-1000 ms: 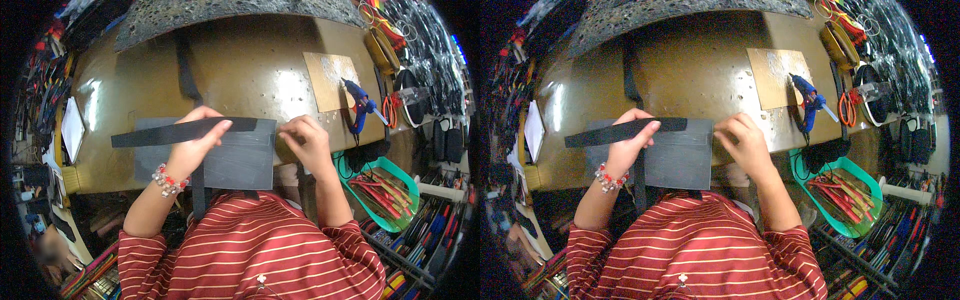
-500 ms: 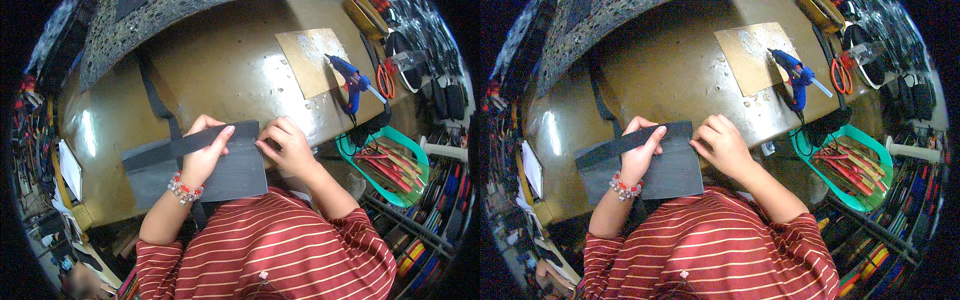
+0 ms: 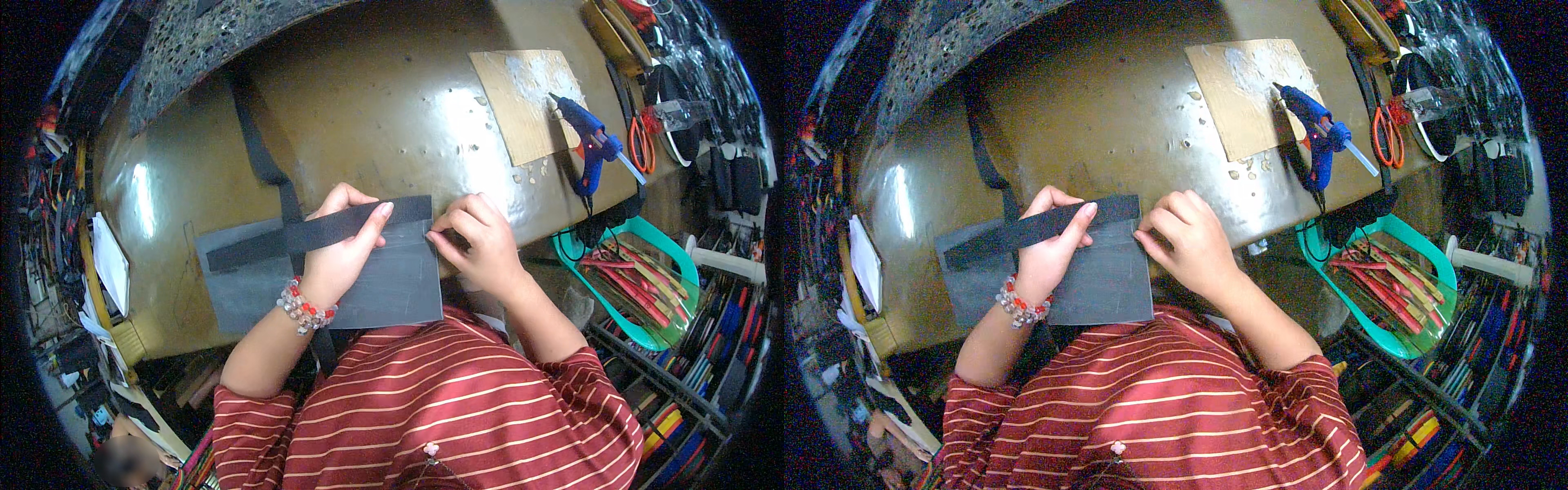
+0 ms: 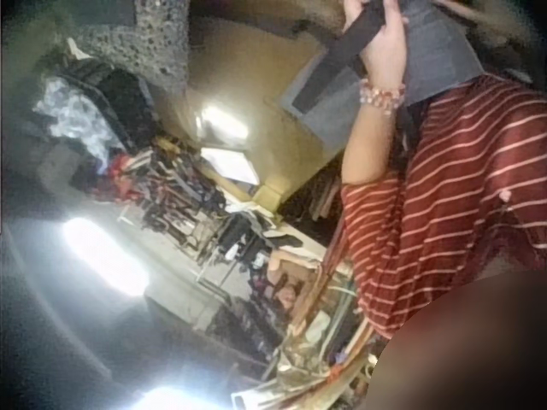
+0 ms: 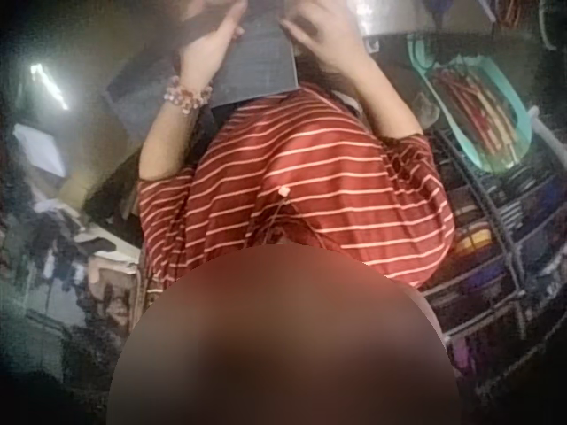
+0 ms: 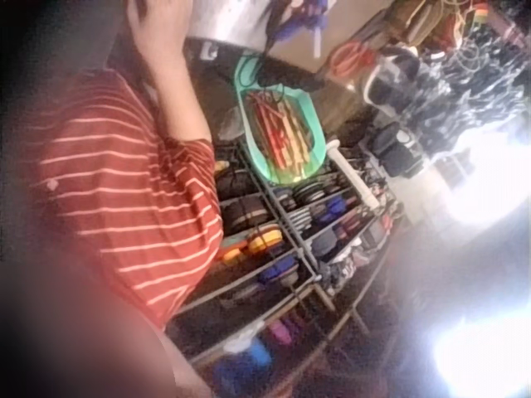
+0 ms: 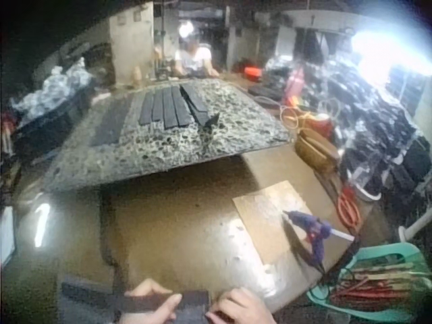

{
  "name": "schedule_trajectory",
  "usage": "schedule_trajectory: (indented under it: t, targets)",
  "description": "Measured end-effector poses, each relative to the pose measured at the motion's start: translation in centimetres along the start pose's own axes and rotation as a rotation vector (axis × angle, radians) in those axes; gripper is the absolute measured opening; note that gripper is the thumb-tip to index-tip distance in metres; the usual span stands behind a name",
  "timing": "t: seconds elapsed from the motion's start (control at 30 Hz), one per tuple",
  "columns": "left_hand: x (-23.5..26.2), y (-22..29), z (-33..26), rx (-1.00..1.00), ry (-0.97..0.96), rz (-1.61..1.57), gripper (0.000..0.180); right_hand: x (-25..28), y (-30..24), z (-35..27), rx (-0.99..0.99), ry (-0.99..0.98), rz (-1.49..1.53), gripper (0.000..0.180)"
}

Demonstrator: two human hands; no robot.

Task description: The person sits at a workbench and assembles black fabric strips onto a rectangular base. They position and align the strips, then use scissors to trim the excess length of each strip to fit the base.

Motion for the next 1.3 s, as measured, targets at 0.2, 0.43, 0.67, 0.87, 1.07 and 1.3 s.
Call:
schedule_trajectory:
  t: [0.2,0.43,0.67,0.87,1.07,1.3]
  targets:
    - [0.05,0.28,-0.19,0.010,0.019,0.050,0.019,0.03,-0.15,-0.01,-0.011,-0.001,0.014,0.018]
    - [-0.01,0.35,-0.11,-0.008,-0.003,0.055,0.018,0.14,-0.19,0.10,-0.016,-0.021,0.020,0.018]
    - [0.08,0.25,-0.09,-0.024,-0.011,0.069,0.018,0.24,-0.13,0.19,-0.009,-0.007,0.014,0.018]
    - [0.01,0.44,-0.11,-0.032,-0.013,0.099,0.017,0.23,-0.15,0.20,-0.001,-0.040,0.008,0.017]
    - [0.00,0.41,-0.06,-0.049,-0.017,0.130,0.017,0.28,-0.15,0.22,-0.008,-0.037,0.000,0.017]
    - [-0.12,0.36,-0.10,-0.057,-0.008,0.159,0.017,0.30,-0.45,0.24,-0.049,0.006,0.020,0.015]
Point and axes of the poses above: each hand's wrist, its own z-axis towards the middle knuckle, its own x-axis out of the back of the hand, y = z × x, the point moved 2 cm from there along z, towards the middle knuckle, and after that the axes turned 15 degrees about -z, right-handed, at the moved point
